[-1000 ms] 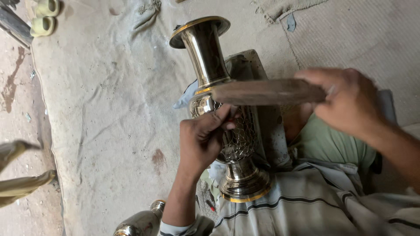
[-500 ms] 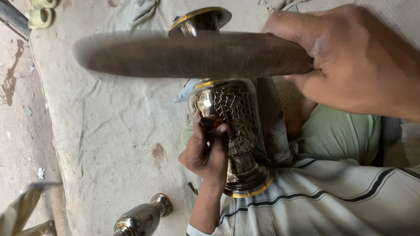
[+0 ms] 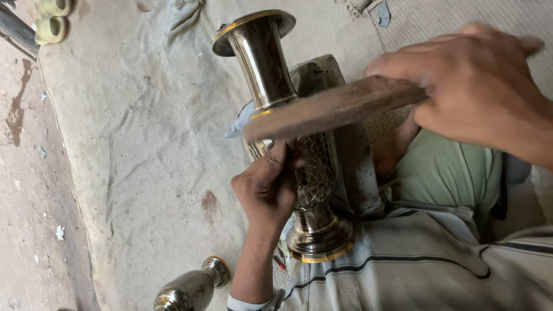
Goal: The person sits on the floor holding a brass vase between their legs and engraves a decorative pattern into its surface. They hold a small punch against the metal with one hand and strike it with a wooden mallet held in the other hand, repositioning the punch repeatedly to work across the patterned area.
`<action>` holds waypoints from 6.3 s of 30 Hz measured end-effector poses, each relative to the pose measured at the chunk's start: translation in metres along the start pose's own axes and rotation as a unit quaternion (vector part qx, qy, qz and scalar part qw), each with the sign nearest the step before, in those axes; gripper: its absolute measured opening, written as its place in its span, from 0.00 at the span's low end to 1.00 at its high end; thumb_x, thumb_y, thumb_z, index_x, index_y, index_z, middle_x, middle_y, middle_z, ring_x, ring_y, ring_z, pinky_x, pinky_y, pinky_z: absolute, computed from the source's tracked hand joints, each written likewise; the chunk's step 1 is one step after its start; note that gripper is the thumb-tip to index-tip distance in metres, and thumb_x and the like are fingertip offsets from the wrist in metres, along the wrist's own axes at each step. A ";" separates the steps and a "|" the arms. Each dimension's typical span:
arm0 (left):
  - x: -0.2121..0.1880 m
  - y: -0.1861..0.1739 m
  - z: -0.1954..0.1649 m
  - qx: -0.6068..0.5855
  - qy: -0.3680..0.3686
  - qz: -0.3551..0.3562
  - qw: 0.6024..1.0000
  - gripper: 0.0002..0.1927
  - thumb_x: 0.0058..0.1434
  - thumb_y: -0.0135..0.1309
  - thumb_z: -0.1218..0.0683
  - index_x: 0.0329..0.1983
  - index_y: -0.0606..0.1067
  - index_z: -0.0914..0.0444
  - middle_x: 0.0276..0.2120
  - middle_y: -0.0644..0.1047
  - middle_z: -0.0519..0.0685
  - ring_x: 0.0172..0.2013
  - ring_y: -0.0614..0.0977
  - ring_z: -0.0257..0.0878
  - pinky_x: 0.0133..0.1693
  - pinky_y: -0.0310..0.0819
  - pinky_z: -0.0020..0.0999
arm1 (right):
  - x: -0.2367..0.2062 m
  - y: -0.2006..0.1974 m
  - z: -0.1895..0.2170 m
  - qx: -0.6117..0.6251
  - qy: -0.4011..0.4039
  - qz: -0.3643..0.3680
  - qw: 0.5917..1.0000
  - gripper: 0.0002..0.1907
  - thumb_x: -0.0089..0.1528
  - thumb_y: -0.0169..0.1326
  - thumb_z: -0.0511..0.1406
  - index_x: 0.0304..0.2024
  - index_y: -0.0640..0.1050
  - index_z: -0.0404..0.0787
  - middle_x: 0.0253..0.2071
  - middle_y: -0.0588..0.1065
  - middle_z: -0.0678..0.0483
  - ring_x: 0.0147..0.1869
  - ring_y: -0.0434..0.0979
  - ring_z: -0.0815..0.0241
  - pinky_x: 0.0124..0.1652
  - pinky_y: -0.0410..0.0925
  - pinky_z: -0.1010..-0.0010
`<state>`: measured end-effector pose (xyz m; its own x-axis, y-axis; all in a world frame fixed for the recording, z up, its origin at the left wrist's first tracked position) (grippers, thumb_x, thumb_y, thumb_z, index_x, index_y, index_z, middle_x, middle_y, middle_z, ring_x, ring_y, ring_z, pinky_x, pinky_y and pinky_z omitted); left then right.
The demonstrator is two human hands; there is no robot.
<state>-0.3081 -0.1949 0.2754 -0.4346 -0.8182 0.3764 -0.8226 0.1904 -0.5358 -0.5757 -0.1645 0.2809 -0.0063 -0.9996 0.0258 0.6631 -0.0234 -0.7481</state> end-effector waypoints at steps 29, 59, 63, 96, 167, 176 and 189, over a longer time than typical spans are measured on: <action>0.038 0.004 -0.006 -0.100 0.045 0.325 0.939 0.30 0.51 0.56 0.73 0.59 0.77 0.64 0.44 0.85 0.52 0.42 0.88 0.39 0.48 0.83 0.29 | -0.107 0.121 -0.043 0.340 0.122 -0.253 0.898 0.20 0.63 0.64 0.28 0.56 0.75 0.37 0.41 0.78 0.52 0.47 0.78 0.64 0.56 0.72 0.70; -0.059 -0.020 0.018 -0.063 -0.055 -0.197 0.977 0.25 0.61 0.58 0.73 0.62 0.76 0.67 0.35 0.84 0.48 0.36 0.82 0.29 0.47 0.78 0.24 | 0.022 -0.010 0.109 -0.236 -0.101 0.052 0.965 0.16 0.56 0.59 0.30 0.46 0.78 0.47 0.24 0.78 0.57 0.26 0.77 0.61 0.30 0.72 0.66; -0.046 -0.022 0.018 -0.108 -0.014 -0.173 0.979 0.27 0.64 0.60 0.73 0.65 0.75 0.66 0.36 0.83 0.49 0.38 0.83 0.31 0.58 0.77 0.31 | 0.011 -0.011 0.090 -0.377 -0.101 0.059 0.919 0.22 0.51 0.63 0.38 0.49 0.78 0.49 0.29 0.77 0.59 0.23 0.77 0.61 0.26 0.69 0.65; 0.031 0.014 -0.004 -0.050 0.096 0.456 0.884 0.36 0.42 0.54 0.70 0.58 0.79 0.59 0.41 0.85 0.51 0.39 0.89 0.41 0.40 0.83 0.32 | -0.152 0.134 -0.030 0.309 0.147 -0.337 0.877 0.11 0.65 0.61 0.27 0.50 0.76 0.37 0.41 0.77 0.49 0.46 0.77 0.61 0.47 0.71 0.73; 0.018 -0.020 0.002 -0.135 0.076 0.387 0.909 0.37 0.47 0.56 0.70 0.63 0.75 0.57 0.44 0.85 0.49 0.41 0.89 0.40 0.47 0.84 0.32 | -0.117 0.115 0.015 0.117 0.076 -0.275 0.951 0.10 0.63 0.62 0.27 0.46 0.77 0.41 0.38 0.79 0.47 0.49 0.81 0.50 0.58 0.70 0.57; -0.013 -0.053 0.127 -0.498 -0.078 -0.107 0.857 0.15 0.67 0.54 0.70 0.56 0.77 0.68 0.42 0.83 0.56 0.39 0.84 0.43 0.43 0.80 0.32 | -0.100 0.135 0.007 0.290 0.072 -0.184 0.936 0.22 0.62 0.61 0.41 0.52 0.76 0.34 0.45 0.80 0.55 0.49 0.80 0.64 0.47 0.73 0.71; -0.011 -0.004 0.218 -0.641 -0.216 -0.302 0.672 0.34 0.62 0.50 0.66 0.73 0.59 0.68 0.46 0.75 0.53 0.43 0.82 0.42 0.45 0.81 0.31 | -0.052 0.187 -0.016 0.418 0.130 0.008 0.899 0.42 0.45 0.71 0.55 0.47 0.78 0.29 0.42 0.81 0.51 0.49 0.78 0.60 0.52 0.70 0.68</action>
<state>-0.2195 -0.3050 0.1087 0.0403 -0.9845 -0.1706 -0.5610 -0.1635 0.8115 -0.4630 -0.1167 0.1287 -0.0949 -0.9716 -0.2168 0.9948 -0.1004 0.0147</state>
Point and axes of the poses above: each hand's wrist, its own x-axis towards the middle knuckle, its own y-axis out of the palm, z = x × y, the point moved 6 cm from there along x, towards the middle knuckle
